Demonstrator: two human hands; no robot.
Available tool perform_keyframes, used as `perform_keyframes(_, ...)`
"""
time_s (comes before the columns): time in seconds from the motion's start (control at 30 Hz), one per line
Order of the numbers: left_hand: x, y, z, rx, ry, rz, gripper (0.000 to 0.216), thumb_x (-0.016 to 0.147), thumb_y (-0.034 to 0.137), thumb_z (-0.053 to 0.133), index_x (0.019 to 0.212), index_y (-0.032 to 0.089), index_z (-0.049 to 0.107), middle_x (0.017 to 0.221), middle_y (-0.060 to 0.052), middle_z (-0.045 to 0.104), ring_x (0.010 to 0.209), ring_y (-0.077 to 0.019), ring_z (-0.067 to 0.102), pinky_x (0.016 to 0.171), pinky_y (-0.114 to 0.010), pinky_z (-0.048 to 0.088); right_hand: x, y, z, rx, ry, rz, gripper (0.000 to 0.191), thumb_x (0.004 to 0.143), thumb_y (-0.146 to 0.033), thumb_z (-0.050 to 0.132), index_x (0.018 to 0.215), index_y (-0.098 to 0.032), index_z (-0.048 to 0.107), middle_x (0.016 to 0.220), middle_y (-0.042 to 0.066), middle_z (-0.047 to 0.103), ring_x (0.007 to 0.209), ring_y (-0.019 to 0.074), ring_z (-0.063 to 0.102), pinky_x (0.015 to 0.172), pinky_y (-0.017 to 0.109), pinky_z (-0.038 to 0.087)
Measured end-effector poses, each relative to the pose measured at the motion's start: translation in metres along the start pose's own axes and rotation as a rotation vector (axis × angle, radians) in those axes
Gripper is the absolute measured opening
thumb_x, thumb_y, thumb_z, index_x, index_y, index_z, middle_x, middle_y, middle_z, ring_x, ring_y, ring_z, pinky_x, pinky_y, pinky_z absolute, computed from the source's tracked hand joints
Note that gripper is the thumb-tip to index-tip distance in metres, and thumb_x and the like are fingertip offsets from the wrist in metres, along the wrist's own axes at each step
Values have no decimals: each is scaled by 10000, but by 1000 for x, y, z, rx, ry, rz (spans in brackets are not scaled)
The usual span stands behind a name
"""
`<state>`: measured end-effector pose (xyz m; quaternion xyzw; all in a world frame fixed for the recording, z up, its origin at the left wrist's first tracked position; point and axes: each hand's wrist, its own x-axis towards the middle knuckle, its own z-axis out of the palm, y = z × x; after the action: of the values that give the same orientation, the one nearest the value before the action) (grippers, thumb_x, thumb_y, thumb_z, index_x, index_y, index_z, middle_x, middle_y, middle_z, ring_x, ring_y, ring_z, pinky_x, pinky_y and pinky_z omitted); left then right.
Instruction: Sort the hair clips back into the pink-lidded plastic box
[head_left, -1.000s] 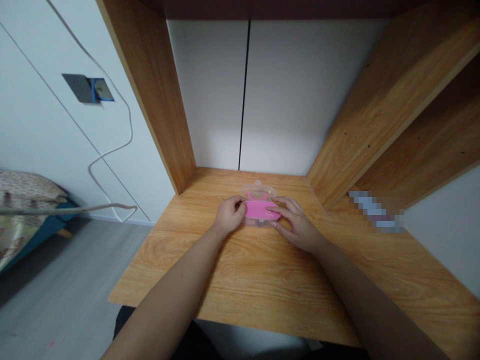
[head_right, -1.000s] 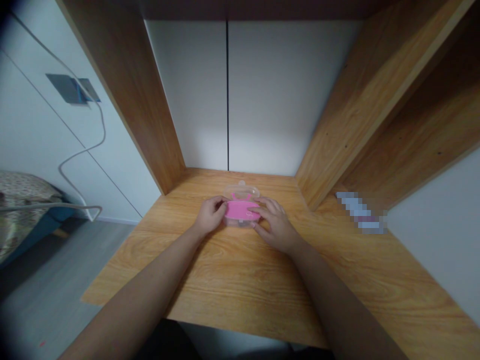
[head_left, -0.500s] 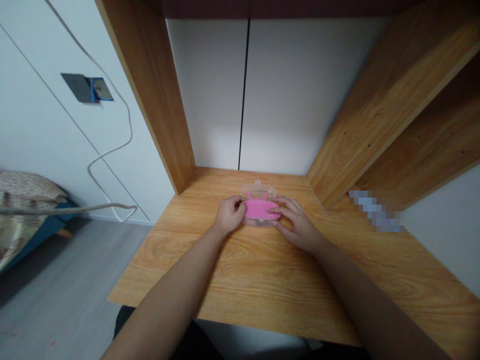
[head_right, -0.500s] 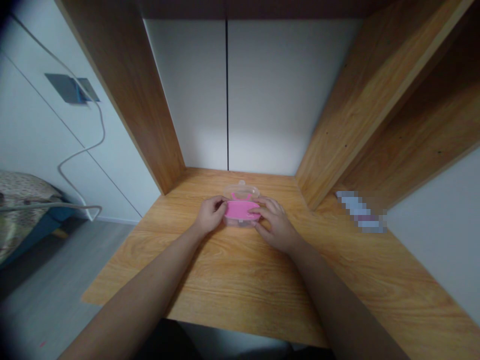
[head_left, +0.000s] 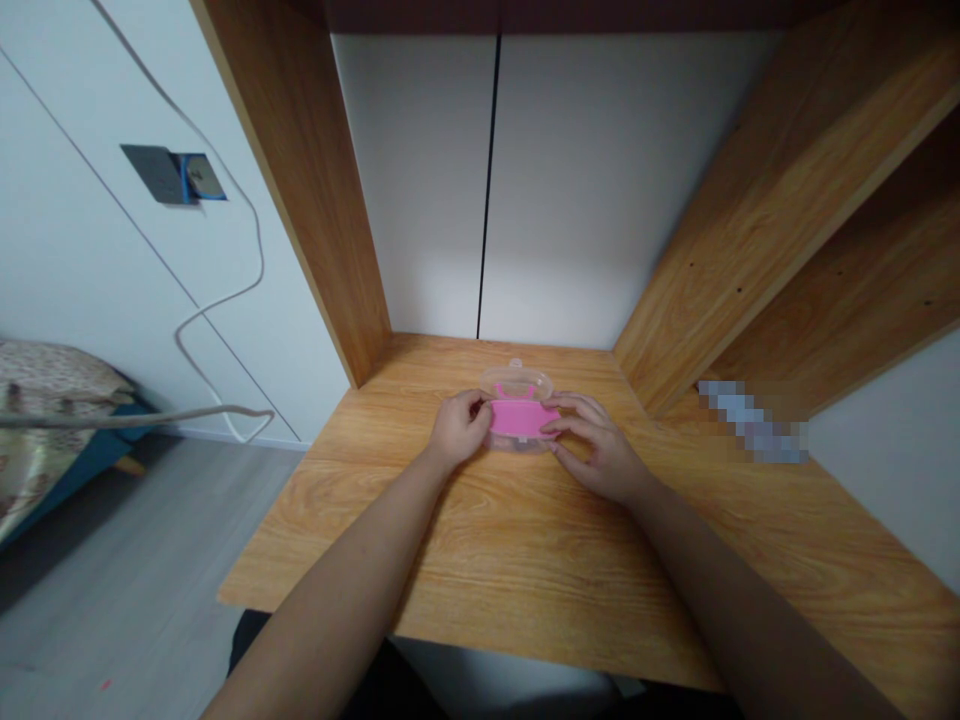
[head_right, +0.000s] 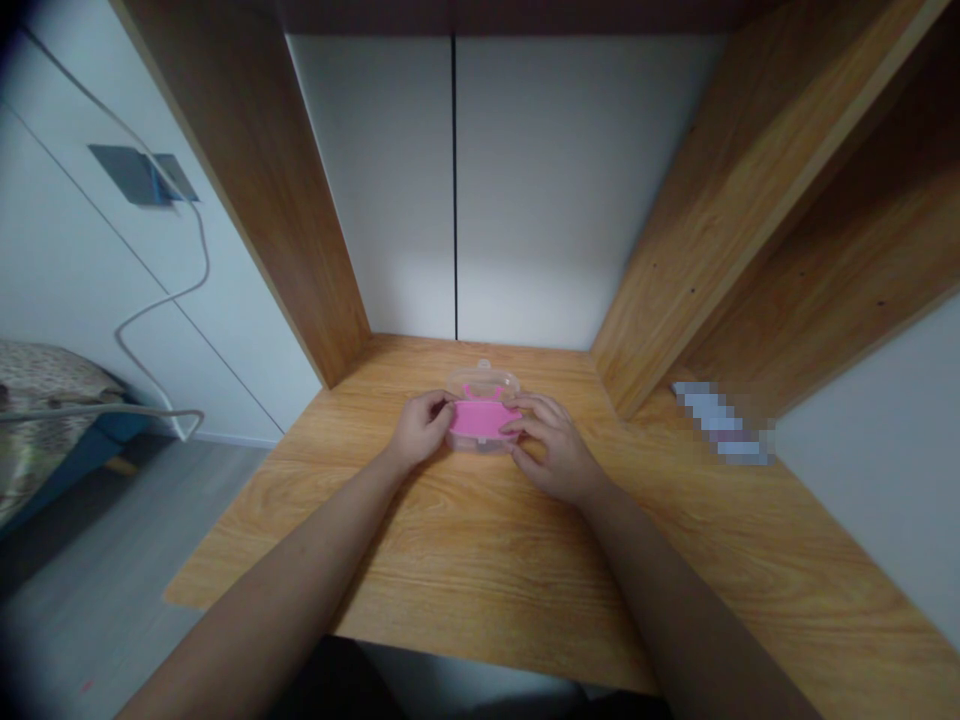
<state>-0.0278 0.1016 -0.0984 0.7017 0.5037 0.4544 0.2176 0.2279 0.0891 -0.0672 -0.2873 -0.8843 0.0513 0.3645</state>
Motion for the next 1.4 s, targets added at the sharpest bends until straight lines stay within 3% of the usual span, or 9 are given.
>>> perform_keyframes(0.2,0,-1,1,9,-2,6,247,888,210,489,900,156,729,819,-43,730,746,-168,640,692,-255,459,-1,4,1,-30,0,23,313,836,-199,676,1137,-281,654,1271,93,636,1210,299,582,1044,541,451)
perform_keyframes(0.5,0,0,0,16,3,2,245,884,204,492,906,157,731,845,-44,739,770,-170,649,712,-257,466,-2,5,3,-26,-33,22,261,849,-218,669,1101,-282,650,1281,87,626,1221,294,573,1051,541,446)
perform_keyframes(0.7,0,1,0,10,7,6,246,885,204,491,896,158,733,838,-48,738,766,-170,650,714,-258,466,-2,8,-1,12,-5,53,406,832,-160,614,1226,-257,610,1275,98,630,1231,289,563,1077,526,433)
perform_keyframes(0.9,0,2,-1,16,9,3,243,881,202,492,891,158,731,817,-44,729,749,-168,641,695,-255,457,-8,30,3,-106,130,255,282,871,-160,515,1095,-235,668,1178,91,674,1170,277,596,1051,501,459)
perform_keyframes(1.0,0,2,-1,31,9,-8,246,878,199,491,897,161,734,819,-42,730,753,-168,641,697,-255,457,-14,43,8,-228,56,375,229,883,-237,545,1034,-228,717,1171,107,672,1151,293,600,1034,503,473)
perform_keyframes(1.1,0,2,-1,42,18,-12,244,873,198,496,889,159,735,818,-43,731,755,-170,644,699,-258,456,-19,51,13,-302,-50,452,285,924,-321,539,1107,-222,734,1215,128,658,1183,308,580,1041,506,471)
perform_keyframes(1.23,0,1,-2,35,35,-22,247,869,190,492,890,162,736,819,-42,734,757,-170,647,695,-255,455,-22,54,17,-332,-131,484,361,959,-365,509,1235,-241,707,1285,140,628,1230,322,551,1062,516,455)
perform_keyframes(1.4,0,1,-2,35,49,-20,240,862,179,494,878,166,734,826,-39,738,764,-171,651,712,-255,465,-21,55,17,-342,-166,484,328,969,-364,504,1178,-281,742,1300,126,616,1244,314,541,1072,510,447)
